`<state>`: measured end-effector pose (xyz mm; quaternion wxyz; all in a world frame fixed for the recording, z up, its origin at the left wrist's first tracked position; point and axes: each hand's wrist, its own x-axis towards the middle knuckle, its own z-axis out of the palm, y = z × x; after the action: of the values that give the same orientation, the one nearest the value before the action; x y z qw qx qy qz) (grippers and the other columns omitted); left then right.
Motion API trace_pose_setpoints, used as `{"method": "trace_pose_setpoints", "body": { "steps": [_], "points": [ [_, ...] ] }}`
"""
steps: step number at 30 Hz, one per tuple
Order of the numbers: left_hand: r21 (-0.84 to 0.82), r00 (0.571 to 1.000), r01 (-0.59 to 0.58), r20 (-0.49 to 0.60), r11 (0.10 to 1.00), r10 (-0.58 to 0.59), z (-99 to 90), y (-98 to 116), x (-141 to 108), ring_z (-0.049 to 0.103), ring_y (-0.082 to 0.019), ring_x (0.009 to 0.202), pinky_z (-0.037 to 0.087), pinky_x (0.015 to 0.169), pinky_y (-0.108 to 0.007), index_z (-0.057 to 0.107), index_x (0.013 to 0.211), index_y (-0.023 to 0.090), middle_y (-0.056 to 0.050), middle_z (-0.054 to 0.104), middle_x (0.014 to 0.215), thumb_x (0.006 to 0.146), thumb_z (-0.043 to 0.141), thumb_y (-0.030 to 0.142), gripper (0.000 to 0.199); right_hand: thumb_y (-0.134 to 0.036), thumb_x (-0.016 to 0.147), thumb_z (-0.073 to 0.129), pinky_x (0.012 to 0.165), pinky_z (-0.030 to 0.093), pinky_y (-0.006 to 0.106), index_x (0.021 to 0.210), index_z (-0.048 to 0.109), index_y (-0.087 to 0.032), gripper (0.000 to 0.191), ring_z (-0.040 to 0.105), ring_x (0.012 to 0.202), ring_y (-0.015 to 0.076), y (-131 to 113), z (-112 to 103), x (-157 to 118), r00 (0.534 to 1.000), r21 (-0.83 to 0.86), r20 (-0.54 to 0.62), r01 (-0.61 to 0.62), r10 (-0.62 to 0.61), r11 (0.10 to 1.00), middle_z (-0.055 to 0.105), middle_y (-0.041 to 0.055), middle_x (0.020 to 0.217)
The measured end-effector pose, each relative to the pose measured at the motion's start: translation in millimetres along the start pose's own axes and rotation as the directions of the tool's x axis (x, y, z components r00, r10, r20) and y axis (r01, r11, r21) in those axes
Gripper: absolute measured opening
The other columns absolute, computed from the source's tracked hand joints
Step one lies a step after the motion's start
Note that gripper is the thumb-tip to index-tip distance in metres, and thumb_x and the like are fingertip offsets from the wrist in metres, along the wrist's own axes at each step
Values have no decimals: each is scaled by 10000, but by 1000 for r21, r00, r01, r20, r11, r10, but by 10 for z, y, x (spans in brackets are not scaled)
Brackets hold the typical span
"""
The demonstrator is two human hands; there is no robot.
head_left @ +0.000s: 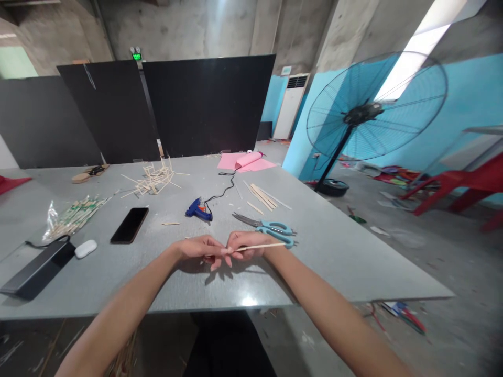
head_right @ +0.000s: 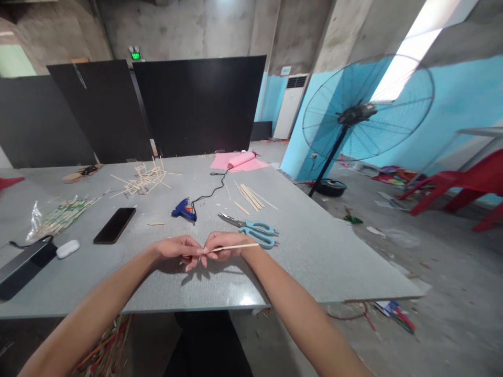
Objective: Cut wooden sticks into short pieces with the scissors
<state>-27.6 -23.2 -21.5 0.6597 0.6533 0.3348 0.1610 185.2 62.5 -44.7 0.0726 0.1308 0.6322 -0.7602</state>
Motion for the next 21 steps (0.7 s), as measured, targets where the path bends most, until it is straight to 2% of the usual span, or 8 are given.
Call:
{"method": "trace_pose_setpoints", "body": {
  "steps": [3,5,7,9,10,12,16,21],
  "points": [
    [-99,992,-72,-113,992,61,-21,-93,43,386,-106,484,281,494,-260,785,934,134,-23,598,558,930,682,582,461,-436,804,637,353,195,205,676,677,-124,339,214,335,65,-3,-32,20,991,96,-108,86,-76,992,349,-78,360],
    [-207,959,-182,-255,961,126,-37,-154,94,430,-93,482,313,494,-235,753,921,139,-15,612,580,911,711,569,432,-503,841,536,360,186,227,689,660,-148,406,195,346,84,-19,-53,45,958,170,-249,189,-143,967,328,-73,360],
    [-293,889,-296,-432,909,150,-54,-192,145,486,-83,496,358,501,-211,721,938,154,-12,649,645,883,745,569,419,-505,855,492,381,193,238,726,632,-171,384,224,376,95,-28,-62,84,880,139,-425,293,-210,946,375,-62,412],
    [-326,810,-368,-572,871,128,-69,-204,180,539,-81,512,388,493,-195,698,969,164,-15,690,722,850,771,589,447,-470,850,539,412,209,239,741,591,-192,302,271,418,98,-12,-50,138,765,-26,-568,352,-304,935,408,-63,478],
    [-328,788,-375,-605,867,112,-72,-203,189,573,-87,530,402,489,-192,692,988,164,-25,713,764,834,781,601,472,-473,859,563,427,216,240,736,566,-201,299,288,441,98,4,-35,167,713,-122,-606,354,-352,927,407,-66,504],
    [-310,799,-336,-594,889,95,-65,-196,192,638,-110,572,431,492,-197,692,1001,143,-68,754,840,817,785,628,526,-559,907,567,457,235,248,696,510,-212,410,303,479,101,38,7,221,652,-283,-625,324,-430,903,384,-67,534],
    [-255,881,-233,-464,938,93,-13,-193,189,686,-145,599,455,509,-215,696,960,108,-147,787,874,839,760,646,555,-761,960,428,519,312,274,589,466,-218,659,381,496,119,38,105,260,620,-448,-617,229,-485,864,407,-40,473],
    [-241,922,-207,-373,948,106,-18,-233,212,688,-158,625,451,525,-233,729,953,87,-182,788,881,877,728,617,535,-803,963,377,554,377,284,548,454,-232,710,533,498,151,-37,176,225,688,-468,-554,208,-468,859,517,8,441]
  ]
}}
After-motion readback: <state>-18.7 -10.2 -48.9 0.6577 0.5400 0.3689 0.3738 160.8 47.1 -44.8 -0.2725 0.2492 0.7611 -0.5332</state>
